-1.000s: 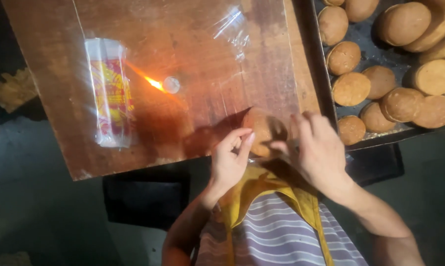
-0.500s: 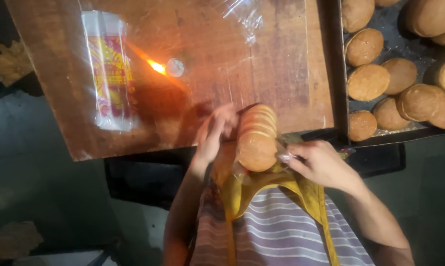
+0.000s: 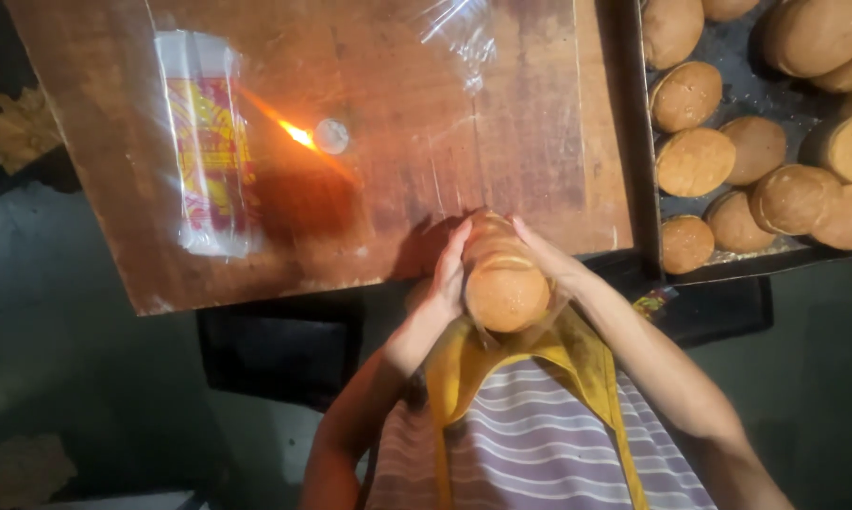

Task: The person picks round bread rolls one at a time from a baking tray and places them into clear plastic bread bags on a wooden table, then presses the filled bags closed and sets the packed bags aside on the table.

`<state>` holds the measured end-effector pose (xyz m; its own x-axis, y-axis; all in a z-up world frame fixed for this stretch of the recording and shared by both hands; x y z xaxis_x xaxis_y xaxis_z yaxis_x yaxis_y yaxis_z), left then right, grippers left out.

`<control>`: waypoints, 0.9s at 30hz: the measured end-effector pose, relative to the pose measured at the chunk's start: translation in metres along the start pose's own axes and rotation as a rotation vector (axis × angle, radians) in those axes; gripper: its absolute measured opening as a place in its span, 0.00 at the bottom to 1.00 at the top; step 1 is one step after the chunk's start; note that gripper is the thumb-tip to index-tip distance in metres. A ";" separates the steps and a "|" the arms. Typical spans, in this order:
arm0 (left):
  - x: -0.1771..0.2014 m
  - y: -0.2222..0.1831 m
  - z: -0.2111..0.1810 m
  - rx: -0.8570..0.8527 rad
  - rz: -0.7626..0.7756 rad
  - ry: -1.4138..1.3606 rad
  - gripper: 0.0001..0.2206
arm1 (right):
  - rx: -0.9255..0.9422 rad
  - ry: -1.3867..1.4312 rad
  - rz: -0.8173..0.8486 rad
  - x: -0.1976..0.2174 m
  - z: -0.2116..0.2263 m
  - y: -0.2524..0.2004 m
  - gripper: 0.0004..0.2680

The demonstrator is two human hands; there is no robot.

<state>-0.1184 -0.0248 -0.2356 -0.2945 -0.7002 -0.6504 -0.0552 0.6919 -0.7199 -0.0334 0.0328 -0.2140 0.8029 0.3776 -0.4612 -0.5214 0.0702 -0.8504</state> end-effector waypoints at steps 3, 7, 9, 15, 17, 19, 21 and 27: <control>-0.002 -0.013 -0.026 -0.167 0.054 0.197 0.28 | 0.110 -0.315 -0.143 0.014 0.004 -0.011 0.32; -0.034 -0.081 -0.066 -0.363 0.187 0.650 0.31 | 0.309 -0.494 -0.133 0.002 0.017 -0.065 0.33; -0.061 -0.116 -0.085 -0.349 0.299 0.808 0.27 | 0.531 -0.650 -0.156 -0.012 0.038 -0.113 0.33; -0.172 -0.208 -0.119 -1.230 0.744 2.069 0.32 | 0.701 -1.089 -0.630 -0.080 0.091 -0.206 0.19; -0.179 -0.203 -0.107 -1.301 0.861 2.146 0.27 | 0.742 -1.152 -0.703 -0.083 0.089 -0.205 0.12; -0.185 -0.199 -0.096 -1.379 0.969 2.223 0.23 | 0.789 -1.221 -0.773 -0.090 0.094 -0.208 0.06; -0.185 -0.202 -0.067 -1.568 1.341 2.448 0.17 | 0.952 -1.325 -0.759 -0.112 0.104 -0.216 0.05; -0.208 -0.178 -0.080 -1.478 1.214 2.058 0.08 | 0.988 -1.323 -0.758 -0.111 0.118 -0.209 0.04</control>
<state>-0.1233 0.0116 0.0475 -0.4963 -0.0164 0.8680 0.6805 0.6134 0.4008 -0.0476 0.0856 0.0444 0.4449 0.3760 0.8128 -0.5488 0.8317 -0.0843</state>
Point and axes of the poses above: each hand's wrist, its own y-axis towards the middle knuckle, its own x-axis out of the back of the hand, z = x × y, the point moved 10 cm from there along y, towards the middle knuckle, and after that the axes turned 12 degrees about -x, right-handed, at the moved point
